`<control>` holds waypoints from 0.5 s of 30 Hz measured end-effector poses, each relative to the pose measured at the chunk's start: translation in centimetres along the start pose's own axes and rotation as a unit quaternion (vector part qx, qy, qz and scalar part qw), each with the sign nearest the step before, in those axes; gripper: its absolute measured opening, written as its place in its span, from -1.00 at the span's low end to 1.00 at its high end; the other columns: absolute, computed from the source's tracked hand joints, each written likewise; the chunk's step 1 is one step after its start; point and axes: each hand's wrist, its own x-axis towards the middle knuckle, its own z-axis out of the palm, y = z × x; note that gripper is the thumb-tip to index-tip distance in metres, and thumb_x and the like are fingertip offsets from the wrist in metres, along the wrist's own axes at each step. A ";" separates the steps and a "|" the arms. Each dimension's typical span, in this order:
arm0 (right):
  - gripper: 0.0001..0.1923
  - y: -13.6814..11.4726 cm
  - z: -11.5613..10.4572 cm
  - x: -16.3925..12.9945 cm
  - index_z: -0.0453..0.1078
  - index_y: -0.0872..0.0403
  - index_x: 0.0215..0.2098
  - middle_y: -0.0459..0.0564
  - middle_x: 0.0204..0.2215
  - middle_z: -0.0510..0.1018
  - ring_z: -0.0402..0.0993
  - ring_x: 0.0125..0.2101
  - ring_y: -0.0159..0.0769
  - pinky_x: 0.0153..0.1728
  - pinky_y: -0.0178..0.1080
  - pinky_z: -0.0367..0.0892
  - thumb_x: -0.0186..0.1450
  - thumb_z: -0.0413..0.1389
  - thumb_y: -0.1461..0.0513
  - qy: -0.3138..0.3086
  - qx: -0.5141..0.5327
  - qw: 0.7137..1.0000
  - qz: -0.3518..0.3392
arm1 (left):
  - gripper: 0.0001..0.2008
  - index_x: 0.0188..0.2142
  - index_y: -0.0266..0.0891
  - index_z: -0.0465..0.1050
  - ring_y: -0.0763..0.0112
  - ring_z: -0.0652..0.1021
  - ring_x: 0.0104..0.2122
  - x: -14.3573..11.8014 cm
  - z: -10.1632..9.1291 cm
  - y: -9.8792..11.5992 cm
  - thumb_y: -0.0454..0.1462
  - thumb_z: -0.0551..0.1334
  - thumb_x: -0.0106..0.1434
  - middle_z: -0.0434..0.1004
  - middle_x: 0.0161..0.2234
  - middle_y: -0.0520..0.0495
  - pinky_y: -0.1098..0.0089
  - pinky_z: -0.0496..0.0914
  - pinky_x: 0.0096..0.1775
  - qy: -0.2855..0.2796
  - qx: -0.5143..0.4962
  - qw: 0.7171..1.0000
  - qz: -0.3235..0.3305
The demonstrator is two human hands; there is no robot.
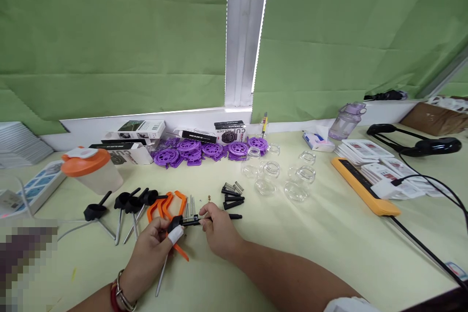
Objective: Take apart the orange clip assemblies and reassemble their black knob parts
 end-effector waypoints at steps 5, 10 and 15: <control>-0.93 -0.6 -1.6 -1.0 0.24 0.06 -0.37 -0.13 -0.57 0.34 0.17 -0.58 -0.43 -0.54 -0.37 0.10 0.23 -0.05 0.25 -0.006 -0.037 0.999 0.020 | -0.70 -0.47 -0.20 0.26 0.52 0.33 -0.59 -0.3 -0.1 0.8 -0.10 0.32 -0.05 0.28 -0.59 0.15 0.50 0.26 -0.53 0.010 0.024 1.000 0.008; -0.90 -1.0 -3.9 -2.1 0.29 0.06 -0.44 -0.12 -0.58 0.39 0.20 -0.59 -0.40 -0.55 -0.35 0.08 0.20 -0.03 0.23 0.034 -0.146 0.989 0.007 | -0.70 -0.32 -0.16 0.26 0.44 0.44 -0.48 -1.1 -0.2 1.4 -0.15 0.30 -0.01 0.41 -0.46 0.07 0.44 0.37 -0.42 -0.019 0.035 0.998 0.050; -0.90 -1.2 -4.7 -2.8 0.33 0.05 -0.43 -0.11 -0.57 0.43 0.24 -0.58 -0.39 -0.54 -0.34 0.06 0.19 -0.02 0.26 0.016 -0.222 0.975 -0.014 | -0.54 -0.03 -0.10 0.25 0.41 0.42 -0.57 -1.6 -0.7 0.8 -0.12 0.24 0.06 0.38 -0.51 0.09 0.42 0.34 -0.48 -0.040 0.219 0.967 0.124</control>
